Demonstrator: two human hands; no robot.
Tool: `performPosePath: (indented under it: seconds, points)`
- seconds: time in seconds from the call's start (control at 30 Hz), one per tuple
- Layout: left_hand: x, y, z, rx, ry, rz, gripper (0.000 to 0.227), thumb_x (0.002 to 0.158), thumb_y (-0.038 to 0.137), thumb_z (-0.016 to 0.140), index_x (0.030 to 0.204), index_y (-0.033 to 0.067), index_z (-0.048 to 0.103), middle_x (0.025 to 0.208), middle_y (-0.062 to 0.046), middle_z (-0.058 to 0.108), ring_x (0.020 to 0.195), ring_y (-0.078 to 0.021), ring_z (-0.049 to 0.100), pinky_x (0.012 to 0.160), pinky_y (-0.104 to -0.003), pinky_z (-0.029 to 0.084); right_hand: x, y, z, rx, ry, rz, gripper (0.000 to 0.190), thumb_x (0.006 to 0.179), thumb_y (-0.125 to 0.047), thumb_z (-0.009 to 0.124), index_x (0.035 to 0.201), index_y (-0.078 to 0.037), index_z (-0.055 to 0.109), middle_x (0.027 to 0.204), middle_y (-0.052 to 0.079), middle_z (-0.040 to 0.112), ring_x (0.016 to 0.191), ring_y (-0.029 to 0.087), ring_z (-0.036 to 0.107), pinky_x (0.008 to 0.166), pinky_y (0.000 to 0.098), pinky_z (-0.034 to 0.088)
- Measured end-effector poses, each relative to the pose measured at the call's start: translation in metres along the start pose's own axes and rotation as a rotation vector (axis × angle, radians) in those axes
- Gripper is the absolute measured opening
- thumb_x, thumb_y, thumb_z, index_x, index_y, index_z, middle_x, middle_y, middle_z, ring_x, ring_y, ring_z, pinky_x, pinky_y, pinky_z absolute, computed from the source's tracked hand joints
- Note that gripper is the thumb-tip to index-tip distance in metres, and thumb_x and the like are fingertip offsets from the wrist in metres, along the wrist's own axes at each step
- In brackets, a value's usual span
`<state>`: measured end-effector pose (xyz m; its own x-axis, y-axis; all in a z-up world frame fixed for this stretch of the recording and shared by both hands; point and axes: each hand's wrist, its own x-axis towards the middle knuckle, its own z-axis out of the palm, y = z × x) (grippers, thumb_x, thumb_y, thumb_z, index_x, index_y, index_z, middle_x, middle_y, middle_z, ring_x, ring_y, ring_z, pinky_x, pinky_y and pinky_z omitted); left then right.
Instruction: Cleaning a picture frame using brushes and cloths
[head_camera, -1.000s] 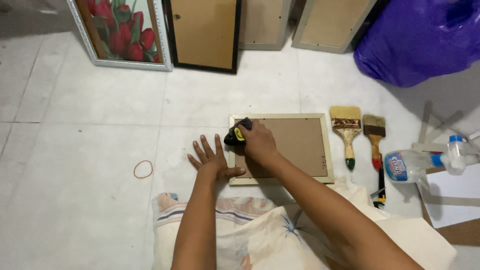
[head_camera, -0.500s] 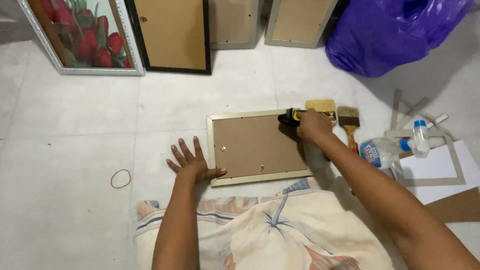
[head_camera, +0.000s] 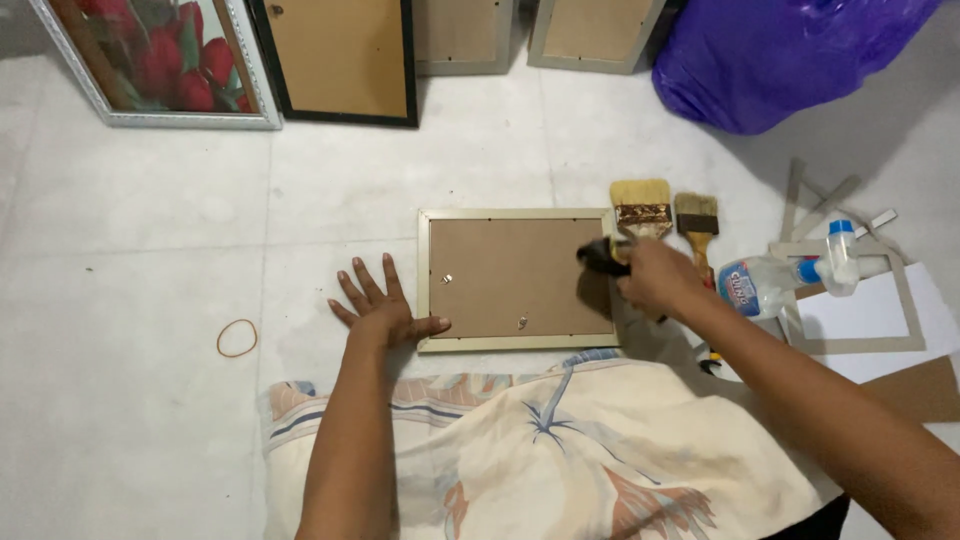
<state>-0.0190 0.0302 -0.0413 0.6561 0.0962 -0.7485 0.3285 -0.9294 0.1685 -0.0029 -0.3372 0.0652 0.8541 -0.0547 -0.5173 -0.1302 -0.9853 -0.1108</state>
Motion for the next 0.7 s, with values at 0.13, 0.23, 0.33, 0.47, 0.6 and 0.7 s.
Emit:
performPosePath:
  seconds: [0.13, 0.23, 0.33, 0.47, 0.6, 0.7]
  points:
    - [-0.013, 0.004, -0.007, -0.004, -0.008, -0.001, 0.145, 0.075, 0.079, 0.072, 0.158, 0.0229, -0.033, 0.162, -0.02, -0.039, 0.146, -0.0456, -0.037, 0.112, -0.071, -0.019, -0.029, 0.003, 0.047, -0.264, -0.212, -0.171, 0.039, 0.085, -0.027, 0.071, 0.117, -0.006, 0.074, 0.107, 0.02, 0.077, 0.101, 0.04, 0.076, 0.083, 0.0515, 0.062]
    - [-0.012, 0.001, -0.004, -0.024, -0.011, -0.005, 0.146, 0.074, 0.079, 0.073, 0.158, 0.0229, -0.033, 0.161, -0.02, -0.041, 0.144, -0.0455, -0.04, 0.112, -0.071, -0.019, -0.016, 0.027, 0.069, -0.294, -0.167, -0.192, 0.049, 0.087, -0.024, 0.068, 0.135, -0.014, 0.067, 0.118, 0.017, 0.073, 0.109, 0.04, 0.073, 0.089, 0.0511, 0.062]
    - [-0.008, 0.0, -0.003, -0.051, -0.012, 0.003, 0.15, 0.071, 0.081, 0.073, 0.157, 0.0239, -0.034, 0.16, -0.019, -0.043, 0.144, -0.0448, -0.041, 0.111, -0.07, -0.02, 0.019, 0.063, 0.102, 0.007, -0.101, 0.025, 0.065, 0.091, -0.03, 0.063, 0.15, -0.007, 0.05, 0.125, 0.025, 0.069, 0.115, 0.044, 0.07, 0.088, 0.0541, 0.061]
    - [-0.012, 0.002, -0.007, -0.053, -0.022, -0.001, 0.15, 0.071, 0.081, 0.074, 0.157, 0.0238, -0.034, 0.16, -0.019, -0.042, 0.144, -0.0443, -0.041, 0.109, -0.07, -0.023, 0.03, 0.07, 0.13, 0.447, -0.1, 0.164, 0.055, 0.085, -0.029, 0.067, 0.13, 0.002, 0.063, 0.101, 0.024, 0.071, 0.093, 0.038, 0.071, 0.073, 0.0479, 0.058]
    - [-0.019, 0.002, -0.008, -0.093, -0.01, 0.006, 0.143, 0.076, 0.077, 0.072, 0.158, 0.024, -0.031, 0.16, -0.018, -0.042, 0.144, -0.0437, -0.041, 0.11, -0.07, -0.024, 0.032, 0.054, 0.121, 0.732, 0.064, 0.169, 0.038, 0.085, -0.019, 0.067, 0.111, 0.008, 0.072, 0.083, 0.02, 0.072, 0.073, 0.03, 0.068, 0.061, 0.041, 0.055]
    - [-0.013, 0.0, -0.004, -0.092, 0.024, 0.024, 0.139, 0.077, 0.078, 0.07, 0.16, 0.0231, -0.028, 0.162, -0.019, -0.038, 0.146, -0.0451, -0.037, 0.111, -0.072, -0.021, 0.047, 0.055, 0.1, 0.63, 0.18, -0.001, 0.029, 0.087, -0.019, 0.067, 0.104, 0.004, 0.071, 0.077, 0.017, 0.067, 0.073, 0.03, 0.065, 0.061, 0.0422, 0.051]
